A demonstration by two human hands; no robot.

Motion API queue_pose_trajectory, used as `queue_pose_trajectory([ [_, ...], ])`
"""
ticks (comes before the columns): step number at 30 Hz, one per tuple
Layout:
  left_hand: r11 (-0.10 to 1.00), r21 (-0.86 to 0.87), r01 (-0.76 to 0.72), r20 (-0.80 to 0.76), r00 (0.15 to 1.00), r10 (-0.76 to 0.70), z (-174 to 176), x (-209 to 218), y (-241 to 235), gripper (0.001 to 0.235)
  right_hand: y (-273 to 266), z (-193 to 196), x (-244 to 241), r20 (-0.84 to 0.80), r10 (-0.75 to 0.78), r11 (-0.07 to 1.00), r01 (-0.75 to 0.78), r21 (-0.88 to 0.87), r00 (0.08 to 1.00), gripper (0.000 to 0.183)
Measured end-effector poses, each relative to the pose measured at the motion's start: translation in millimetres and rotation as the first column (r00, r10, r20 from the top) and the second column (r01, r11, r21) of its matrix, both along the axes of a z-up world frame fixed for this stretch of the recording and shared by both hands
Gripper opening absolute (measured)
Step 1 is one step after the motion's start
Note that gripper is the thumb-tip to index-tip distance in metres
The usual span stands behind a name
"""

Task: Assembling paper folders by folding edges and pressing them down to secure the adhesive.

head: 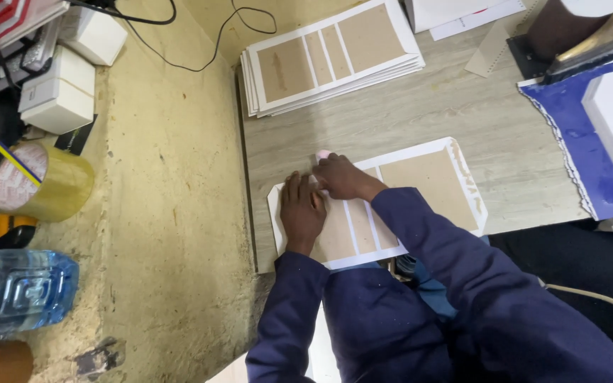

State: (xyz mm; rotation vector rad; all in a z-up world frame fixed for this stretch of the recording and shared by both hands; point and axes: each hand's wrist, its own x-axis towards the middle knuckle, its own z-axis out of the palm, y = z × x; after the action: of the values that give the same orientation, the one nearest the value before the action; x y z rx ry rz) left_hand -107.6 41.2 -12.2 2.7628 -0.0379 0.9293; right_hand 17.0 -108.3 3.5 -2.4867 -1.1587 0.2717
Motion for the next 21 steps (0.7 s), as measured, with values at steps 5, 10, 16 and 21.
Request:
queue_pose_trajectory([
  [5, 0.998, -0.068, 0.004, 0.023, 1.000, -0.003, 5, -9, -3, 0.031, -16, -22, 52, -0.134, -0.220, 0.975, 0.222, 0.001, 0.966, 0.028],
  [10, 1.000, -0.014, -0.001, 0.120, 0.993, 0.003, 20, -6, -10, 0.009, 0, -27, 86, -0.099, -0.300, 0.953, 0.302, -0.002, 0.949, 0.012],
  [16, 0.997, -0.030, 0.078, 0.078, 0.994, -0.075, -38, -8, 5, 0.015, 108, -8, 19, -0.210, -0.052, 0.987, 0.082, 0.138, 0.976, 0.016],
  [21, 0.985, -0.118, 0.129, -0.094, 0.986, -0.141, -5, -24, 14, 0.041, 117, -2, 10, -0.276, 0.014, 0.978, 0.044, 0.202, 0.961, 0.014],
])
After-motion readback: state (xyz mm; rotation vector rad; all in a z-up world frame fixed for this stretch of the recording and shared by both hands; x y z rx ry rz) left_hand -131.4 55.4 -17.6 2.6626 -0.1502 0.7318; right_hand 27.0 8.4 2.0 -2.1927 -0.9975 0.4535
